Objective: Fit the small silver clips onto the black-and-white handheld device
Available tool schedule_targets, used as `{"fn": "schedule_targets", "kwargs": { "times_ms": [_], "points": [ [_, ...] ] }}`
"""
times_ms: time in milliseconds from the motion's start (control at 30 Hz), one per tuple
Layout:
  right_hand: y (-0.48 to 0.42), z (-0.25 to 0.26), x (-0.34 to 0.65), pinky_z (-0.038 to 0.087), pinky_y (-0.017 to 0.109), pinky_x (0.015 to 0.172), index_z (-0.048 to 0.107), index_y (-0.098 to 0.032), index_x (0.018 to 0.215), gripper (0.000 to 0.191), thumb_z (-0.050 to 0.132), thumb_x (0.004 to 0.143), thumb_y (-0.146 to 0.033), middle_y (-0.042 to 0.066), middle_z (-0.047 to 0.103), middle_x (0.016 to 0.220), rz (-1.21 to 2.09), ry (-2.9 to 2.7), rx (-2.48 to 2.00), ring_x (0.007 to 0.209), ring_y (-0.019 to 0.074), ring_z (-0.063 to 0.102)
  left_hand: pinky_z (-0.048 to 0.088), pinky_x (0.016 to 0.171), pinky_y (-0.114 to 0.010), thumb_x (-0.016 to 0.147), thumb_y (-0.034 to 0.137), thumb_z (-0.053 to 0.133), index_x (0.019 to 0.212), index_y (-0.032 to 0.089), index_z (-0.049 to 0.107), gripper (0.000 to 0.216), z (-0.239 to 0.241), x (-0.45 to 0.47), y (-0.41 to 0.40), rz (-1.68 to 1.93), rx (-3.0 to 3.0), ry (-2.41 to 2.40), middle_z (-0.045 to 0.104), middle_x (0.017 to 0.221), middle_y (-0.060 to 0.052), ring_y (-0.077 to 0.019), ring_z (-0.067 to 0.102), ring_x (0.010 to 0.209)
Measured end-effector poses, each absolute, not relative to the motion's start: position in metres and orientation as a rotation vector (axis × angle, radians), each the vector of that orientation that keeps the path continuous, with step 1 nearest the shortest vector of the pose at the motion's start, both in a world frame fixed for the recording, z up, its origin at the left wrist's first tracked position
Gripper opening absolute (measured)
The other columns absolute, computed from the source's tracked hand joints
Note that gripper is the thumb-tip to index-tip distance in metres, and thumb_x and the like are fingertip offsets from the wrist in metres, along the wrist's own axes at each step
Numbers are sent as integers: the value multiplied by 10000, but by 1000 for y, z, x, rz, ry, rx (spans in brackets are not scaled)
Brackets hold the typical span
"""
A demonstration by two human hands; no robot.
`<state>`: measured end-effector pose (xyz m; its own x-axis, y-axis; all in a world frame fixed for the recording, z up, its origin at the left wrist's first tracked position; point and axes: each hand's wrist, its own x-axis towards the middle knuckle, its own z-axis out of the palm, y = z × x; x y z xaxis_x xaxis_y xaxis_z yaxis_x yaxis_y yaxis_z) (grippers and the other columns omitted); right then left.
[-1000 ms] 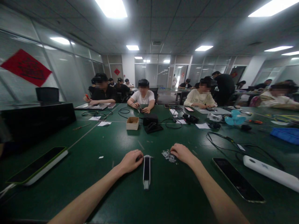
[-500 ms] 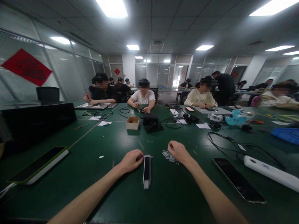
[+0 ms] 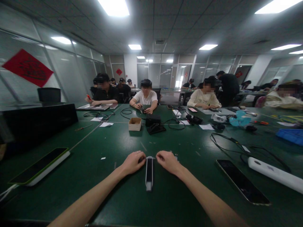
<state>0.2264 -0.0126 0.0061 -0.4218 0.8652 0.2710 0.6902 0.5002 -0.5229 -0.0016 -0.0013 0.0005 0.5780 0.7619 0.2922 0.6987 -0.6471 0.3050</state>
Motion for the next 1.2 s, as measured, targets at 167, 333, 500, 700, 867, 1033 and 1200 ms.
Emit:
{"fn": "schedule_targets", "kwargs": {
  "times_ms": [167,333,500,700,867,1033,1200],
  "points": [
    [-12,5,230,473,259,622,640,-158,881,178,502,856,-267,23,635,791,495,-2241,-1230,666,128,575,390,653,-244,854,236,488,872,192,560,87,0,-2,-1,613,2649,1246,578,797,-3,-143,537,720],
    [-11,2,231,481,255,633,631,-160,885,167,518,847,-277,21,631,803,571,-2227,-1224,671,120,574,397,662,-248,862,238,481,882,189,560,96,2,-1,-2,586,2639,1251,578,804,-5,-143,541,725],
    [-10,-1,231,481,247,625,619,-165,878,147,538,836,-279,15,621,812,596,-2211,-1211,667,112,565,401,666,-253,868,247,475,882,188,557,102,3,-1,-2,582,2639,1248,579,805,-10,-147,541,731],
    [-10,-3,229,490,260,648,611,-161,868,144,539,835,-281,19,620,826,613,-2184,-1197,704,121,568,407,674,-257,866,239,470,886,188,563,108,4,-1,-3,573,2631,1243,581,816,-15,-148,540,737],
    [-10,-4,228,491,265,653,614,-161,857,116,552,816,-250,17,622,818,595,-2159,-1192,706,126,573,405,666,-255,875,221,460,885,189,565,111,3,-2,-2,581,2639,1224,584,832,-16,-149,539,743],
    [-12,1,225,495,269,658,616,-167,833,79,570,787,-211,18,622,811,570,-2126,-1173,710,135,577,412,714,-263,874,221,467,898,192,573,113,0,-2,-1,574,2640,1253,592,862,-24,-158,551,790],
    [-14,6,222,501,271,654,618,-177,829,68,571,783,-196,19,628,814,580,-2122,-1184,715,141,581,411,705,-261,881,219,456,907,197,570,119,0,-2,-1,576,2632,1254,596,864,-18,-152,551,774]
  ]
}}
